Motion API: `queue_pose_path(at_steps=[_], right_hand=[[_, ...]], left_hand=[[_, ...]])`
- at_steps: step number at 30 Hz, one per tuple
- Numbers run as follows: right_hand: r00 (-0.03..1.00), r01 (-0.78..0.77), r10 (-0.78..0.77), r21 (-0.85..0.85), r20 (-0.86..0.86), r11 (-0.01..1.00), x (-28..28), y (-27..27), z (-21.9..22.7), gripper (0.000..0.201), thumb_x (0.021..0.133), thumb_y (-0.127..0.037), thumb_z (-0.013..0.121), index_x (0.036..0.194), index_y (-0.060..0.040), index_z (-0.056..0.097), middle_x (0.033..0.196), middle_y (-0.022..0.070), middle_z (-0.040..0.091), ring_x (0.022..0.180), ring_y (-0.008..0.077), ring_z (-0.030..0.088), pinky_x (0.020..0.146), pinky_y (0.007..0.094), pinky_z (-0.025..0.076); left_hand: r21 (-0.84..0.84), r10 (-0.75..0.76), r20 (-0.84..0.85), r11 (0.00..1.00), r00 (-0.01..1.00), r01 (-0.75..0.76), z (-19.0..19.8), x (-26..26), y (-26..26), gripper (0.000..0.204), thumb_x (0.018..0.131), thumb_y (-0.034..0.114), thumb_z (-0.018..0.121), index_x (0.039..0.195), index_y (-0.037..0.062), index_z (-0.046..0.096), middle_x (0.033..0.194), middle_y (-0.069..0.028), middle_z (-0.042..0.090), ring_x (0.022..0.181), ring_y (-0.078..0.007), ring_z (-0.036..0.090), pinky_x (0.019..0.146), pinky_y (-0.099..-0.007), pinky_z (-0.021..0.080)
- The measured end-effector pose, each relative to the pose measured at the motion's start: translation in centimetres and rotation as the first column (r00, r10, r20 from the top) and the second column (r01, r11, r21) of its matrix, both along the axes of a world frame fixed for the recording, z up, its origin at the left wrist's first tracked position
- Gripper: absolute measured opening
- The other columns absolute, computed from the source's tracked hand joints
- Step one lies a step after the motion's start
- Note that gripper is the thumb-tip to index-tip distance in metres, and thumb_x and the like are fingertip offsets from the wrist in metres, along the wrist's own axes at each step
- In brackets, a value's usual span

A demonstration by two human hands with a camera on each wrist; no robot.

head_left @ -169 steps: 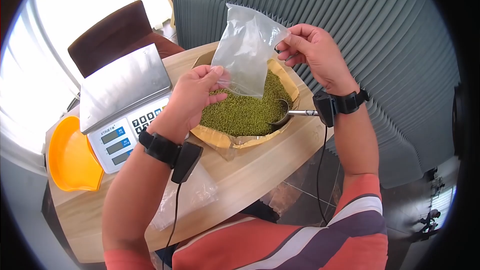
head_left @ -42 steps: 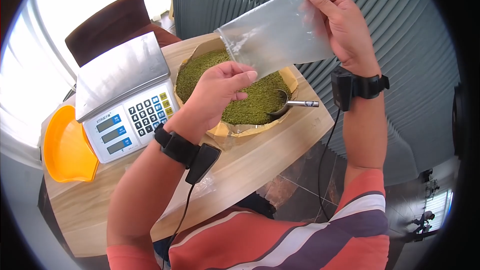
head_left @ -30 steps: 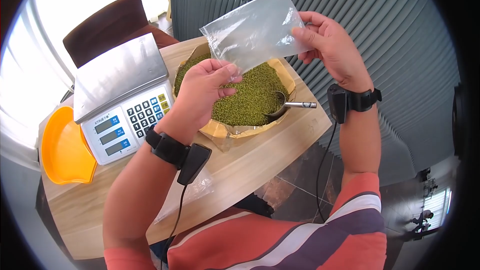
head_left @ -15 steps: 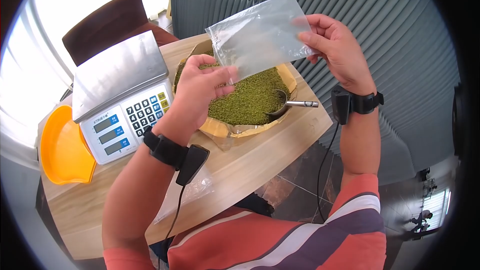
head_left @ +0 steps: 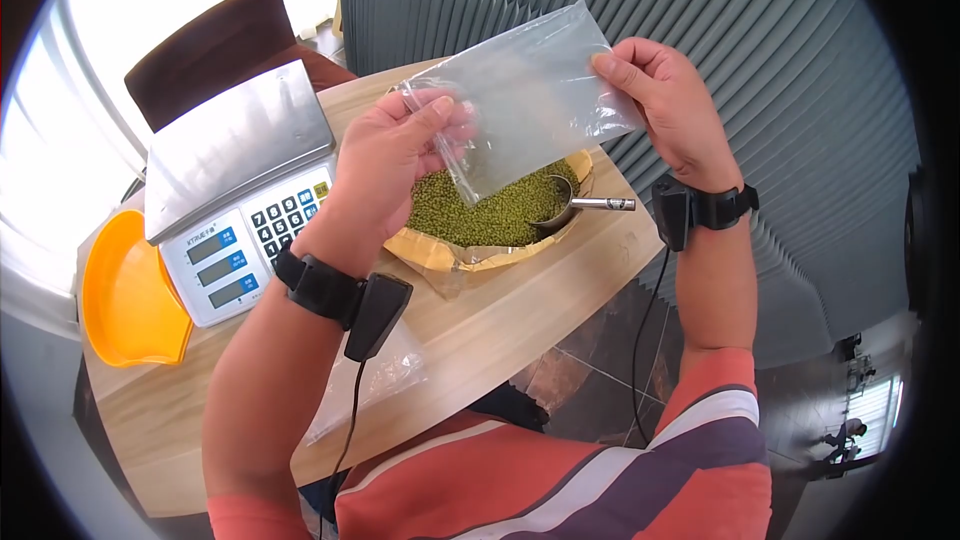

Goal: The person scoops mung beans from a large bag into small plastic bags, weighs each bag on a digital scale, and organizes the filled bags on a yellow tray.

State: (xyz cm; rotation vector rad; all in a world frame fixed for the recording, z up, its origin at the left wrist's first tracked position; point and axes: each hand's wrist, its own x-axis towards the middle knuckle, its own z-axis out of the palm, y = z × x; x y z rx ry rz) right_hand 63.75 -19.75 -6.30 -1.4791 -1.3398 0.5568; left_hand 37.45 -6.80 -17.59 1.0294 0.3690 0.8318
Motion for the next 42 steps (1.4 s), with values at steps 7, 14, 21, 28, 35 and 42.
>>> queue_pose_path(at_steps=[7,14,21,28,35,42], right_hand=[[0.992,0.031,-0.021,0.073,-0.125,0.997,-0.1,1.0,-0.6,0.019,0.108,-0.024,0.076,0.106,-0.0053,0.077,0.088,-0.0035,0.071,0.077,0.0052,0.06,0.07,0.0238,0.047],[0.998,0.019,-0.015,0.053,-0.066,0.998,0.2,1.0,-0.9,0.017,0.108,-0.022,0.076,0.109,-0.0049,0.078,0.092,-0.0012,0.073,0.081,0.0068,0.063,0.077,0.0252,0.05],[0.984,0.064,-0.038,0.147,-0.177,0.987,-0.1,1.4,-1.4,0.017,0.108,-0.022,0.076,0.109,-0.0048,0.078,0.093,-0.0013,0.073,0.084,0.0064,0.065,0.077,0.0233,0.051],[0.98,0.067,-0.036,0.156,-0.194,0.985,-0.5,1.5,-1.5,0.017,0.108,-0.02,0.076,0.109,-0.0034,0.077,0.093,-0.001,0.074,0.083,0.0063,0.065,0.075,0.0232,0.052],[0.977,0.07,-0.053,0.075,-0.208,0.995,-2.1,1.0,-2.7,0.016,0.107,-0.018,0.076,0.107,-0.002,0.077,0.091,-0.0006,0.073,0.08,0.0065,0.064,0.072,0.0234,0.051],[0.997,0.006,-0.018,-0.154,-0.077,0.988,-8.6,-1.8,-5.9,0.016,0.107,-0.018,0.076,0.102,-0.003,0.074,0.081,-0.0037,0.068,0.067,0.0059,0.058,0.061,0.0245,0.048]], left_hand=[[0.101,-0.012,-0.095,0.995,0.995,0.022,0.0,-0.3,0.3,0.03,0.115,0.023,0.065,0.136,0.0021,0.07,0.122,-0.0071,0.078,0.111,-0.0165,0.075,0.099,-0.0324,0.061],[-0.012,0.013,0.027,1.0,1.0,-0.013,0.1,-0.5,1.0,0.032,0.118,0.028,0.058,0.135,0.0027,0.069,0.12,-0.009,0.078,0.111,-0.0184,0.076,0.1,-0.0345,0.062],[-0.023,-0.044,-0.016,0.999,0.999,0.044,0.4,-0.9,0.4,0.029,0.117,0.028,0.062,0.131,0.0038,0.071,0.12,-0.0085,0.079,0.11,-0.0174,0.075,0.098,-0.0333,0.062],[0.051,-0.026,-0.221,0.998,0.975,0.038,0.6,-1.7,0.1,0.023,0.113,0.025,0.068,0.124,0.0049,0.072,0.117,-0.007,0.079,0.107,-0.0146,0.075,0.096,-0.0302,0.061],[0.163,-0.043,-0.351,0.981,0.935,0.106,1.1,-5.0,-0.2,0.021,0.107,0.014,0.073,0.121,-0.0003,0.07,0.108,-0.008,0.077,0.093,-0.0116,0.074,0.081,-0.0227,0.06],[0.104,-0.059,-0.482,0.987,0.874,0.123,1.8,-15.1,-1.7,0.015,0.103,0.013,0.078,0.109,0.0032,0.069,0.097,-0.0063,0.078,0.08,-0.0107,0.073,0.075,-0.0263,0.061]])
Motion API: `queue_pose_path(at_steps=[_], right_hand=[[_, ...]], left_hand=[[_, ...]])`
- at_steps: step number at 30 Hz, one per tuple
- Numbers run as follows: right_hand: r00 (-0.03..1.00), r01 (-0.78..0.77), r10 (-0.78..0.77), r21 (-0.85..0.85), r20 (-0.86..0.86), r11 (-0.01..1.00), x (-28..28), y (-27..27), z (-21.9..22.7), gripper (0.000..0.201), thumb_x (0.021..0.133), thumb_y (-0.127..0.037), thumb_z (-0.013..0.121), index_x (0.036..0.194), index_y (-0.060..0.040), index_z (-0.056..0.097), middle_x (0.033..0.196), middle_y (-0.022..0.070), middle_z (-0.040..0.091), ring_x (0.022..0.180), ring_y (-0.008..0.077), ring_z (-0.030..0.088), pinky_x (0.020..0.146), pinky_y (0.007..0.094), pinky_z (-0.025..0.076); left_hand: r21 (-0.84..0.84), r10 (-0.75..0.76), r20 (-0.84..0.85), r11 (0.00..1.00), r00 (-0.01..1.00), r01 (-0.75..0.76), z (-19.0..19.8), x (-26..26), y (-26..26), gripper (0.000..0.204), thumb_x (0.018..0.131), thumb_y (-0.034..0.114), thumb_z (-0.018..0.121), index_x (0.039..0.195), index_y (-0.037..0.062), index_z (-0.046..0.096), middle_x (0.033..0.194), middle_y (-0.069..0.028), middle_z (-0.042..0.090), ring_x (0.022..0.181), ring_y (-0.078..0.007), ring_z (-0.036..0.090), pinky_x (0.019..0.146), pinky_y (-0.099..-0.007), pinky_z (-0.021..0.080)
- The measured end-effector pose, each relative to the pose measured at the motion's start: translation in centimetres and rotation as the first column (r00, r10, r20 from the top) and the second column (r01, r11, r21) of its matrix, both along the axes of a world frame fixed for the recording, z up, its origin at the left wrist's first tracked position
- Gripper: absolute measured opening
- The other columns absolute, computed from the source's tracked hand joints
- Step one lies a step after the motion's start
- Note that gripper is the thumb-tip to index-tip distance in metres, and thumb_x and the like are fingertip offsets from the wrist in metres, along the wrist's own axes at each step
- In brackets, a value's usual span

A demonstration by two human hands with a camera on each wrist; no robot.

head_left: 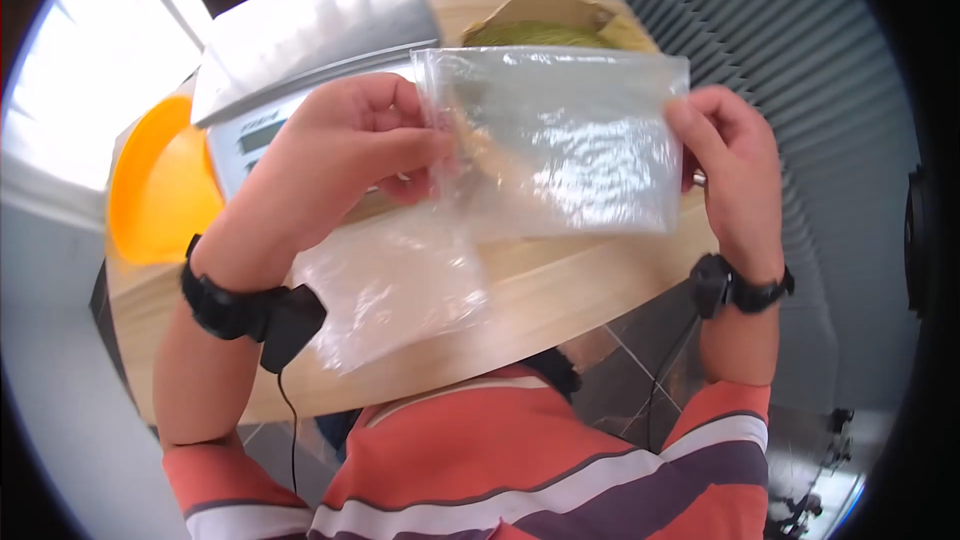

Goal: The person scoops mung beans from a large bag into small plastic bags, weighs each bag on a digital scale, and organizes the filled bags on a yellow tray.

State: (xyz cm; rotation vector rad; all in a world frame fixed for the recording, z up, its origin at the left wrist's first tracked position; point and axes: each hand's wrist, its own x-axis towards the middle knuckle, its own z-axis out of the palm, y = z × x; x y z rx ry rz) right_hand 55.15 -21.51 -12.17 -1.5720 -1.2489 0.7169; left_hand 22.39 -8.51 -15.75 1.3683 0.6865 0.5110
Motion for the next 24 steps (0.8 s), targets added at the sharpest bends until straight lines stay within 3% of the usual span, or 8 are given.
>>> queue_pose_path(at_steps=[4,7,9,12,16,18,22,24], right_hand=[[0.996,-0.085,0.086,-0.038,0.02,0.996,-6.0,-1.6,-3.9,0.017,0.108,-0.017,0.075,0.099,-0.0031,0.074,0.078,-0.0043,0.066,0.066,0.0048,0.058,0.059,0.0245,0.046],[0.97,-0.217,0.221,-0.052,0.102,0.975,-9.1,-1.6,-6.9,0.016,0.106,-0.015,0.076,0.098,-0.0019,0.073,0.074,0.0021,0.068,0.063,0.0118,0.061,0.059,0.0287,0.047],[0.928,-0.27,0.295,-0.134,0.228,0.953,-10.8,-1.1,-8.2,0.014,0.102,-0.014,0.078,0.098,-0.0007,0.073,0.075,0.0108,0.068,0.063,0.023,0.065,0.062,0.0354,0.051],[0.863,-0.282,0.301,-0.106,0.407,0.953,-12.2,-0.4,-10.5,0.015,0.099,-0.013,0.079,0.105,0.0,0.074,0.081,0.0156,0.07,0.071,0.0321,0.068,0.067,0.0409,0.054],[0.854,-0.263,0.247,-0.03,0.459,0.964,-12.9,-1.0,-11.9,0.024,0.099,-0.013,0.079,0.118,0.0002,0.074,0.089,0.0148,0.072,0.077,0.0333,0.071,0.07,0.0426,0.056],[0.869,-0.258,0.279,-0.107,0.408,0.96,-12.5,-1.6,-11.6,0.034,0.098,-0.013,0.08,0.128,0.0004,0.072,0.1,0.016,0.074,0.084,0.0355,0.072,0.073,0.0435,0.057],[0.791,-0.326,0.316,-0.077,0.523,0.942,-11.7,-2.7,-12.1,0.036,0.096,-0.012,0.081,0.128,-0.0008,0.072,0.108,0.017,0.074,0.091,0.0362,0.072,0.077,0.0439,0.058],[0.741,-0.433,0.343,0.021,0.577,0.901,-11.5,-2.9,-12.6,0.037,0.093,-0.013,0.082,0.127,-0.0019,0.073,0.114,0.0175,0.073,0.099,0.037,0.072,0.082,0.0453,0.058]], left_hand=[[-0.027,0.092,-0.209,0.995,0.974,-0.1,-1.0,-7.4,-2.7,0.008,0.102,0.003,0.076,0.104,0.0041,0.068,0.089,-0.0075,0.08,0.075,-0.012,0.076,0.066,-0.0248,0.06],[-0.104,0.122,-0.234,0.983,0.965,-0.15,-2.9,-11.2,-5.0,0.007,0.104,0.002,0.075,0.106,0.0028,0.068,0.09,-0.0092,0.081,0.073,-0.0117,0.076,0.064,-0.024,0.06],[-0.175,0.147,-0.255,0.965,0.956,-0.195,-4.2,-12.8,-6.1,0.011,0.105,0.005,0.076,0.11,0.0031,0.066,0.092,-0.0097,0.082,0.074,-0.0102,0.076,0.067,-0.0234,0.06],[-0.24,0.206,-0.323,0.926,0.924,-0.29,-6.3,-13.4,-7.4,0.024,0.104,0.005,0.076,0.124,0.0042,0.065,0.094,-0.0095,0.081,0.073,-0.0117,0.075,0.066,-0.0234,0.06],[-0.149,0.254,-0.409,0.929,0.876,-0.339,-7.2,-14.0,-8.2,0.03,0.104,0.008,0.078,0.13,0.0038,0.064,0.095,-0.0083,0.081,0.078,-0.0102,0.074,0.069,-0.0229,0.058],[0.202,0.448,-0.422,0.894,0.788,-0.4,-7.5,-14.6,-8.3,0.034,0.103,0.011,0.081,0.129,-0.0008,0.062,0.093,-0.0084,0.079,0.084,-0.0069,0.073,0.072,-0.0224,0.057],[0.363,0.503,-0.511,0.861,0.697,-0.356,-5.6,-14.2,-9.2,0.039,0.099,0.011,0.085,0.13,0.0011,0.063,0.094,-0.0096,0.079,0.085,-0.0127,0.074,0.074,-0.0262,0.058],[0.818,0.554,-0.38,0.576,0.741,-0.011,-5.6,-13.2,-9.9,0.055,0.093,0.015,0.09,0.14,0.0039,0.062,0.109,-0.0133,0.08,0.099,-0.0264,0.077,0.085,-0.0362,0.061]])
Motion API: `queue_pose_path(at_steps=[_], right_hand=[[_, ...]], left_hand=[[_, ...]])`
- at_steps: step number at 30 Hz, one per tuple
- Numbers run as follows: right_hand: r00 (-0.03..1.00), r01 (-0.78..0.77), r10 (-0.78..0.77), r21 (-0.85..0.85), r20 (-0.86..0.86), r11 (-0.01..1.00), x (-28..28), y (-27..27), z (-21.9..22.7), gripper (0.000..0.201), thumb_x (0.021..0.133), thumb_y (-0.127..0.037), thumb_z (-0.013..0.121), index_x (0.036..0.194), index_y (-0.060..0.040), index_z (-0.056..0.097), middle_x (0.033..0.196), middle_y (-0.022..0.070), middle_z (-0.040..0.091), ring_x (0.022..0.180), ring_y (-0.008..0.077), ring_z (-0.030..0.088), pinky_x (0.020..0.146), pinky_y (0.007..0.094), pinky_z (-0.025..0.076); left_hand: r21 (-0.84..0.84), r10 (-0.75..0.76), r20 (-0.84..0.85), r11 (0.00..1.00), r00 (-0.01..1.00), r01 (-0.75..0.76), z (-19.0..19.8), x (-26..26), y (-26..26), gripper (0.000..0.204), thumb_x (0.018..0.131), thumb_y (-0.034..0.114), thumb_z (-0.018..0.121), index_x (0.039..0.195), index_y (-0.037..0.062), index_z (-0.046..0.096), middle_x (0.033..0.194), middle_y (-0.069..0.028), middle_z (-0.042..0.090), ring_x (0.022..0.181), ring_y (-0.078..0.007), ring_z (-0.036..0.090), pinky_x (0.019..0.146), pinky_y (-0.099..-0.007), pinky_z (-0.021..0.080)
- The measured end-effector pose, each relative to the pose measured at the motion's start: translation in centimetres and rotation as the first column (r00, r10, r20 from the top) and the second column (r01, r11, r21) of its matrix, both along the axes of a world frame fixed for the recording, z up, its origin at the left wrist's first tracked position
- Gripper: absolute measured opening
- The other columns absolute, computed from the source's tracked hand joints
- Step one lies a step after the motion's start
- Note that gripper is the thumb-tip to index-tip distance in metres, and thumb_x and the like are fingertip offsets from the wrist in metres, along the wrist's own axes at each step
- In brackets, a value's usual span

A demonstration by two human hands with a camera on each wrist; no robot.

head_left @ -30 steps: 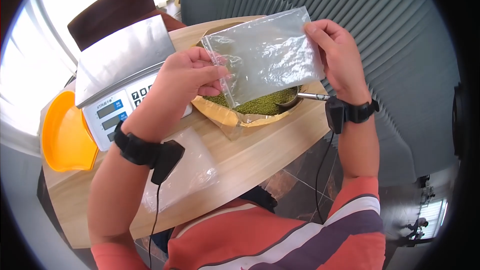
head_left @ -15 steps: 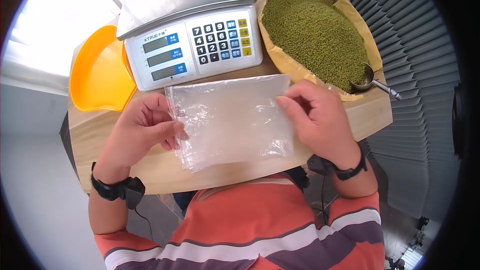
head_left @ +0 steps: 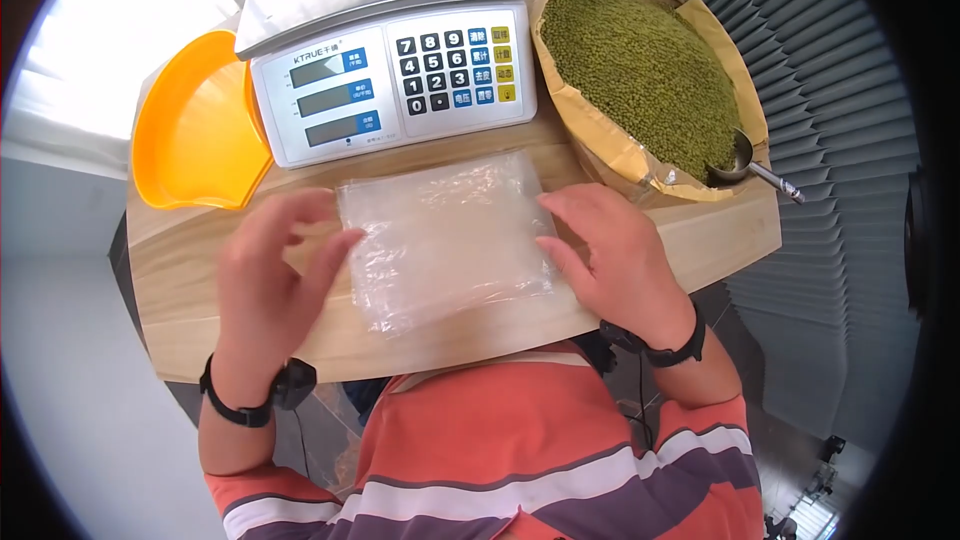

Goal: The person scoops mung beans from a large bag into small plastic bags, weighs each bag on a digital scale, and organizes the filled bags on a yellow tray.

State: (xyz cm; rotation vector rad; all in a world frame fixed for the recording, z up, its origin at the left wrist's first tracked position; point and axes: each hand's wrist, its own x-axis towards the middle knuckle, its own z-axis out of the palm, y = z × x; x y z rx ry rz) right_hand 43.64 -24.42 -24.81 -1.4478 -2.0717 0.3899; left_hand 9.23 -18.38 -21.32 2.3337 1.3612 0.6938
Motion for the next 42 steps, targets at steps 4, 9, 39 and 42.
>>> queue_pose_path(at_steps=[4,9,39,42], right_hand=[[0.999,-0.041,0.041,-0.011,0.015,0.999,0.1,-0.5,-1.0,0.035,0.091,-0.013,0.083,0.123,-0.0032,0.074,0.117,0.0163,0.072,0.109,0.0383,0.07,0.09,0.047,0.057],[0.99,-0.103,0.106,-0.045,0.088,0.994,-0.1,-0.5,-1.0,0.028,0.09,-0.014,0.083,0.115,-0.0045,0.074,0.121,0.0145,0.071,0.116,0.0375,0.067,0.098,0.0483,0.053],[0.942,-0.282,0.291,-0.075,0.166,0.956,-4.5,0.7,-1.3,0.021,0.089,-0.011,0.082,0.11,-0.0093,0.079,0.136,0.0179,0.071,0.135,0.0405,0.064,0.113,0.0516,0.05],[0.944,-0.279,0.289,-0.08,0.163,0.957,-4.5,0.7,-1.4,0.021,0.089,-0.011,0.083,0.109,-0.0096,0.078,0.136,0.0175,0.071,0.135,0.0402,0.064,0.113,0.0515,0.05]], left_hand=[[0.112,-0.277,-0.133,0.95,0.952,0.292,-0.2,3.1,-1.0,0.059,0.092,0.011,0.087,0.147,0.0053,0.064,0.14,-0.0166,0.072,0.133,-0.0377,0.068,0.108,-0.0454,0.057],[0.021,-0.242,-0.157,0.968,0.957,0.248,-1.4,2.4,-0.9,0.057,0.093,0.006,0.085,0.147,0.0036,0.066,0.157,-0.0193,0.062,0.151,-0.0384,0.055,0.121,-0.0463,0.048],[-0.457,0.155,0.024,0.88,0.988,-0.127,-4.8,-0.7,-1.4,0.013,0.097,0.008,0.079,0.102,0.0011,0.069,0.074,-0.0062,0.064,0.064,-0.0141,0.057,0.062,-0.0324,0.048],[-0.486,0.161,0.059,0.867,0.985,-0.112,-5.3,-0.7,-1.2,0.012,0.098,0.008,0.078,0.101,0.0008,0.069,0.074,-0.0046,0.063,0.064,-0.0123,0.056,0.061,-0.0312,0.048]])
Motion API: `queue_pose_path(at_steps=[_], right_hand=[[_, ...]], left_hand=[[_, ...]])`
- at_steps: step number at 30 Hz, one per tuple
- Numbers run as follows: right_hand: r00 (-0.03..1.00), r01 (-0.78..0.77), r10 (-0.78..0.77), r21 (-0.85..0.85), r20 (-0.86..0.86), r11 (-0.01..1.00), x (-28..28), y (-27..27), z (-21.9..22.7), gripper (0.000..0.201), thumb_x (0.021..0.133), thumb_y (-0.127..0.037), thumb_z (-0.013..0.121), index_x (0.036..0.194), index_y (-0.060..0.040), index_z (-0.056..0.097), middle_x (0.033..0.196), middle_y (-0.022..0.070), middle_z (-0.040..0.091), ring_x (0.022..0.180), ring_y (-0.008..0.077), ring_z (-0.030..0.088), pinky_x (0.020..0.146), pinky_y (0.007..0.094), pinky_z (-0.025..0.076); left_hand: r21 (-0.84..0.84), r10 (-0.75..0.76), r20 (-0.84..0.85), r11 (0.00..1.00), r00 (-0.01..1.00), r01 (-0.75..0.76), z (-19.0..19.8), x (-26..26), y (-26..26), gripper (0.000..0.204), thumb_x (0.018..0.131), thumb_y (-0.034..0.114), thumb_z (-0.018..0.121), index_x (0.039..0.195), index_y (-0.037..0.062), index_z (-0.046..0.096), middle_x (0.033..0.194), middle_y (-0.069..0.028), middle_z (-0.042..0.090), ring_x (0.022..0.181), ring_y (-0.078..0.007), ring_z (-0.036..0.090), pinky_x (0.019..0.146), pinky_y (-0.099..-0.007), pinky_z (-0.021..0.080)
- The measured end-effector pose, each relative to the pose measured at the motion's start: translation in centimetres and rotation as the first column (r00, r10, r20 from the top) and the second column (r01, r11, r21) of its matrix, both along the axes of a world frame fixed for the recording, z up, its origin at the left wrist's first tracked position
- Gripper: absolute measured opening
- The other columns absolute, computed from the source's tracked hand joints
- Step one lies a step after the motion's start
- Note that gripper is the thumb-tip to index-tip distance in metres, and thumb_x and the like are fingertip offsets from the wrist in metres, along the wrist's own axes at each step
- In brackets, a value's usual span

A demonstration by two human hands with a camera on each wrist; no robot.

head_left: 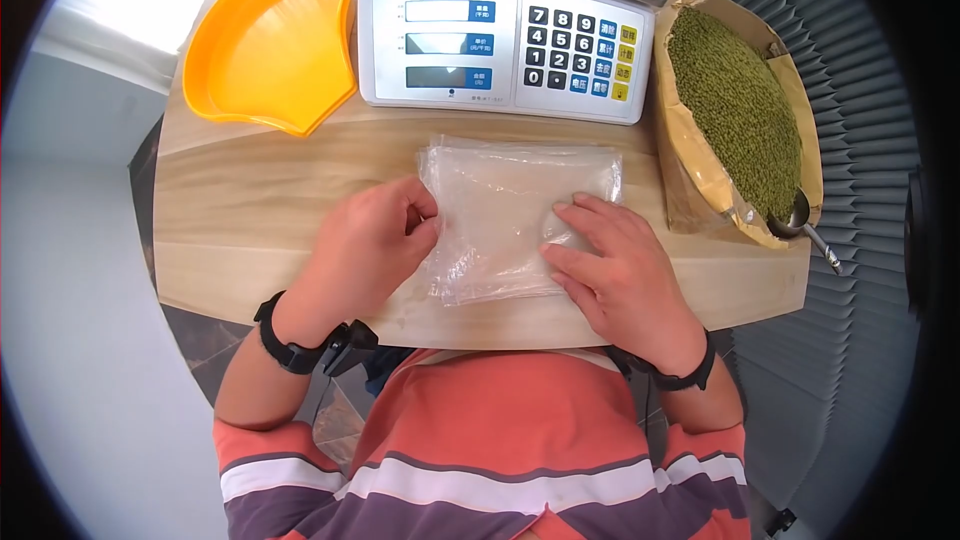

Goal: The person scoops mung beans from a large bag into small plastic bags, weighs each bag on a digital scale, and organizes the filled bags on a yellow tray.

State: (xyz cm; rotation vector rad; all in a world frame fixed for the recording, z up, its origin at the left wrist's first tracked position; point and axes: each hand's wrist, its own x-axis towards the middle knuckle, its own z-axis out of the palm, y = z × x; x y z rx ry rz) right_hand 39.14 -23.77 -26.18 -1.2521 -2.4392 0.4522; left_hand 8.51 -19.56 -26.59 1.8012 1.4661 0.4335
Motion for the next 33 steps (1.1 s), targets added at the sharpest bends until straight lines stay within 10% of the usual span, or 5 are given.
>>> queue_pose_path(at_steps=[16,33], right_hand=[[0.999,-0.025,0.028,-0.07,0.04,0.997,-0.3,0.0,0.5,0.03,0.087,-0.008,0.084,0.117,-0.0114,0.079,0.144,0.016,0.068,0.139,0.0416,0.061,0.114,0.0524,0.05],[0.996,0.014,-0.007,-0.085,0.089,0.996,-1.0,-0.1,0.6,0.033,0.089,-0.007,0.083,0.121,-0.0114,0.08,0.146,0.0176,0.067,0.14,0.0426,0.061,0.116,0.0519,0.05]], left_hand=[[-0.402,0.174,0.346,0.915,0.922,-0.022,0.7,-2.0,0.6,0.019,0.101,0.011,0.079,0.11,-0.0007,0.066,0.081,-0.0012,0.064,0.074,-0.008,0.059,0.063,-0.0285,0.048],[-0.059,0.054,0.172,0.997,0.984,-0.044,-0.6,-0.6,-0.5,0.032,0.096,0.019,0.087,0.111,0.002,0.066,0.075,-0.004,0.06,0.067,-0.0144,0.055,0.062,-0.0331,0.047]])
